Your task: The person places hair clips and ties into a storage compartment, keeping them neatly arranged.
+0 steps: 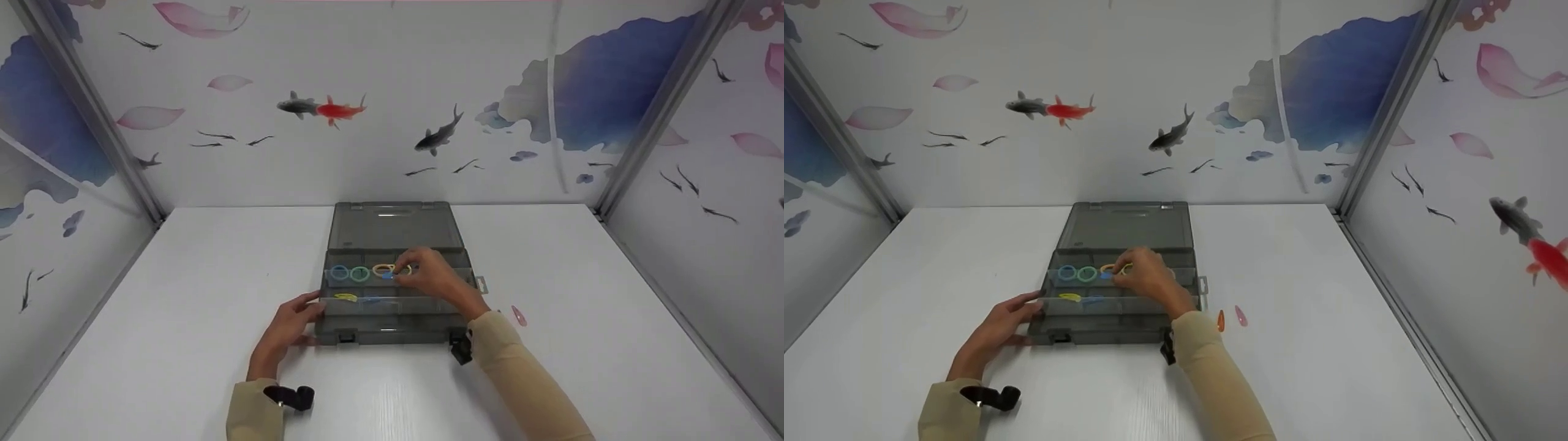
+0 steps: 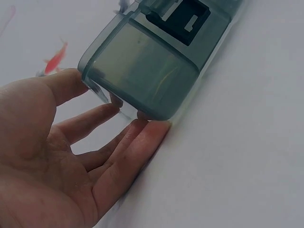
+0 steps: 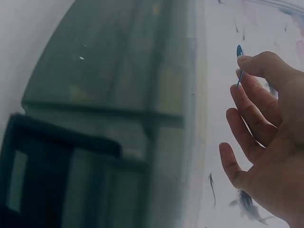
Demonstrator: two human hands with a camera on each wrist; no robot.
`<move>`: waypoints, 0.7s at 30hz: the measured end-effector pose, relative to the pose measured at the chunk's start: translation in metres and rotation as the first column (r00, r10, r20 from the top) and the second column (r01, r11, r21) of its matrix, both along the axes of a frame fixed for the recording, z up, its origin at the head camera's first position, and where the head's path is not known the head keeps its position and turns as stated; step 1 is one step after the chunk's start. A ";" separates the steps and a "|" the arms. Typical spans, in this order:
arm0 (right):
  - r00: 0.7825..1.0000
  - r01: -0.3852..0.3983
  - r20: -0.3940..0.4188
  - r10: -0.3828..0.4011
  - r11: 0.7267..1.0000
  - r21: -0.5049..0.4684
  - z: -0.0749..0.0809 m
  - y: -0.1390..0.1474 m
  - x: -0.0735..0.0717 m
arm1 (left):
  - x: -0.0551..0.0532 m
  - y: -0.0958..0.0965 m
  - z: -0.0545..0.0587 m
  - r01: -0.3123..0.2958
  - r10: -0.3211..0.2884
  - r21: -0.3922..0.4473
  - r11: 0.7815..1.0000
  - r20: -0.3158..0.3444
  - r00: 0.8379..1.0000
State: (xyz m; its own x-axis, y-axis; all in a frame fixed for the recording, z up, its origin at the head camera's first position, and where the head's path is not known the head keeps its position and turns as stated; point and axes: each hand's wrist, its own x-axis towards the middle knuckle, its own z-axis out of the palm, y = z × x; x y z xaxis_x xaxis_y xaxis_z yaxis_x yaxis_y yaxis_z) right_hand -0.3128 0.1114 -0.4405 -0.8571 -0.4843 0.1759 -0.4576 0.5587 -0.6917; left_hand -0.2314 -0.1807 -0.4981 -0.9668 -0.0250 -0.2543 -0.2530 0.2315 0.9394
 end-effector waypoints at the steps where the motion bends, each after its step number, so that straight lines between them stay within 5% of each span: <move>1: 1.000 0.000 0.000 0.000 1.000 0.002 -0.003 -0.001 0.000 | 0.000 0.000 -0.001 0.001 -0.001 -0.003 1.000 0.001 1.000; 21: 0.997 0.071 0.000 -0.073 0.975 0.211 -0.018 -0.013 -0.001 | 0.002 -0.001 0.003 -0.002 0.002 0.009 1.000 0.002 1.000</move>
State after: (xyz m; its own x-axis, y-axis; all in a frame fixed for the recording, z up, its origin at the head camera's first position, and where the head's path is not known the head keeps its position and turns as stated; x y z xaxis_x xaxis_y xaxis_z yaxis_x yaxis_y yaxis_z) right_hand -0.3135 0.0984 -0.4586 -0.8919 -0.4467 0.0703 -0.4062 0.7233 -0.5584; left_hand -0.2297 -0.1817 -0.4953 -0.9662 -0.0243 -0.2567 -0.2556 0.2222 0.9409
